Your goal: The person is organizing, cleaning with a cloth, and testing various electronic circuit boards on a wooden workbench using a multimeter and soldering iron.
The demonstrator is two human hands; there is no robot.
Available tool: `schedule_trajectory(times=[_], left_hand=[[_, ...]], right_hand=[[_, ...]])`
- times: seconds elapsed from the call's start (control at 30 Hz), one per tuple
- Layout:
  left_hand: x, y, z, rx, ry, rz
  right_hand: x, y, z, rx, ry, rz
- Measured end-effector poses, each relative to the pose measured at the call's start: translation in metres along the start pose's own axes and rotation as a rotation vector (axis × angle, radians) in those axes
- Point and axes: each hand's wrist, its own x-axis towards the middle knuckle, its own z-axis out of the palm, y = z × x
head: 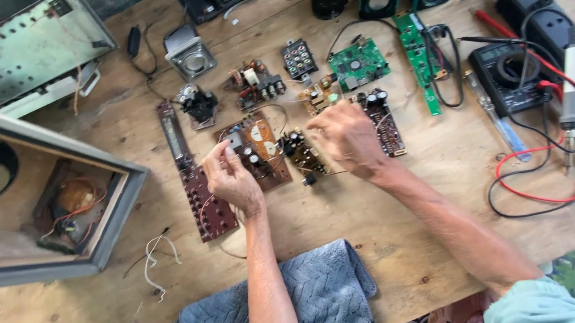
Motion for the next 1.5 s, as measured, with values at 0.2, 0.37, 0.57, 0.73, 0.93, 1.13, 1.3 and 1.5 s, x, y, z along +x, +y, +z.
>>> schedule_trajectory(times=[0.2, 0.37, 0.57, 0.73, 0.93, 1.13, 1.3, 1.5], left_hand=[[-0.004, 0.002, 0.001, -0.019, 0.023, -0.034], [-0.005, 0.002, 0.003, -0.026, 0.032, -0.014], [-0.005, 0.007, 0.002, -0.018, 0.017, 0.005], [-0.006, 0.006, 0.005, -0.018, 0.022, -0.010], [-0.006, 0.004, 0.006, -0.021, 0.026, -0.014], [-0.003, 0.003, 0.006, 0.009, 0.010, -0.013], [-0.007, -0.012, 0.010, -0.008, 0.017, -0.034], [-0.006, -0.011, 0.010, -0.022, 0.016, -0.050]], right_hand=[[-0.037, 0.089, -0.047, -0.070, 0.080, 0.181], [-0.053, 0.090, -0.064, -0.140, -0.146, 0.193], [-0.063, 0.128, -0.062, -0.280, -0.023, 0.190], [-0.034, 0.120, -0.077, -0.234, 0.134, 0.232], [-0.001, 0.128, -0.044, -0.137, -0.083, 0.173], [0.025, 0.135, -0.029, -0.240, -0.283, 0.169], [0.026, 0.146, -0.021, -0.317, -0.273, 0.096], [0.027, 0.157, -0.017, -0.378, -0.223, 0.113]])
